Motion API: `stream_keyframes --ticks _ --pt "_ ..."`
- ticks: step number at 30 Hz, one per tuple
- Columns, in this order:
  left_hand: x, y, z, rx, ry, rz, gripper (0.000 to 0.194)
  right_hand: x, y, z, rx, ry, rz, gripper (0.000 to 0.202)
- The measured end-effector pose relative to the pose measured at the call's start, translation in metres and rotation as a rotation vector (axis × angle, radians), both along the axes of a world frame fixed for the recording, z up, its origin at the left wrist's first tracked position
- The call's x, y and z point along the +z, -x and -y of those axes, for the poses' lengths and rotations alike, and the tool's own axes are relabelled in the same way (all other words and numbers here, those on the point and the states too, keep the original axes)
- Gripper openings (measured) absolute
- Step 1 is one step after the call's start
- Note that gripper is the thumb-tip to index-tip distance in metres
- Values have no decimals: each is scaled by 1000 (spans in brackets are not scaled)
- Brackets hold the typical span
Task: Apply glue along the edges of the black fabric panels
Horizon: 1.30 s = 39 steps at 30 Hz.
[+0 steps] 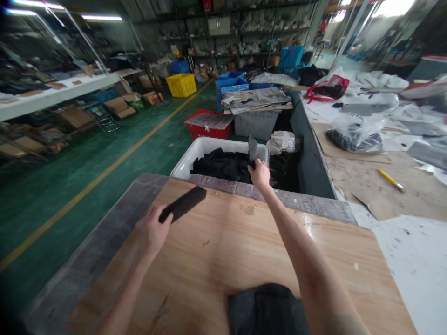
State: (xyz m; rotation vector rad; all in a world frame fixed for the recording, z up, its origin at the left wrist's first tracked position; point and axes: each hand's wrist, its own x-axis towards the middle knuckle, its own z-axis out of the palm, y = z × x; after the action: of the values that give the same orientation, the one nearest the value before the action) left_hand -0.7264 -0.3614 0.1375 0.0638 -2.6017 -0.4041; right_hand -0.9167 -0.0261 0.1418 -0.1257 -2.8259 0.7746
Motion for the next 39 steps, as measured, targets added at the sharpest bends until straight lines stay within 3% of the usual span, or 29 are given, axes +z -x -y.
stream_keyframes --ticks 3,6,8,10,11,13,15,17,20,24,29,35,37,39 --pt "54 80 -17 16 18 -234 15 13 -3 5 66 17 2 44" --pt "88 150 -41 5 54 -262 23 -3 -71 -10 212 18 36 38" --pt "84 177 -57 -87 129 -70 40 -33 -140 -36 275 -4 105 40" --pt "56 177 -71 -224 180 146 67 -66 -216 -69 247 -92 194 51" --pt "35 166 -77 -288 176 220 72 -80 -252 -84 164 -166 271 58" --pt "-14 123 -88 -381 107 283 67 -96 -314 -106 33 -267 429 70" --pt "-58 59 -95 -416 -10 292 54 -99 -355 -111 -43 -301 581 79" --pt "-92 -13 -97 -443 -111 290 47 -95 -375 -100 -67 -332 688 79" --pt "-119 -111 -95 -465 -233 295 42 -84 -378 -74 -96 -421 736 75" --pt "-126 -197 -88 -434 -254 329 40 -77 -366 -59 -74 -463 703 76" --pt "-129 -243 -83 -309 -165 364 40 -86 -342 -66 229 -231 627 86" --pt "-154 -255 -90 -193 -55 211 42 -82 -324 -68 463 -14 619 44" --pt "-161 -251 -92 -188 -50 172 45 -72 -313 -69 542 171 659 23" --pt "-160 -247 -95 -177 -63 176 47 -60 -297 -65 473 503 691 30"
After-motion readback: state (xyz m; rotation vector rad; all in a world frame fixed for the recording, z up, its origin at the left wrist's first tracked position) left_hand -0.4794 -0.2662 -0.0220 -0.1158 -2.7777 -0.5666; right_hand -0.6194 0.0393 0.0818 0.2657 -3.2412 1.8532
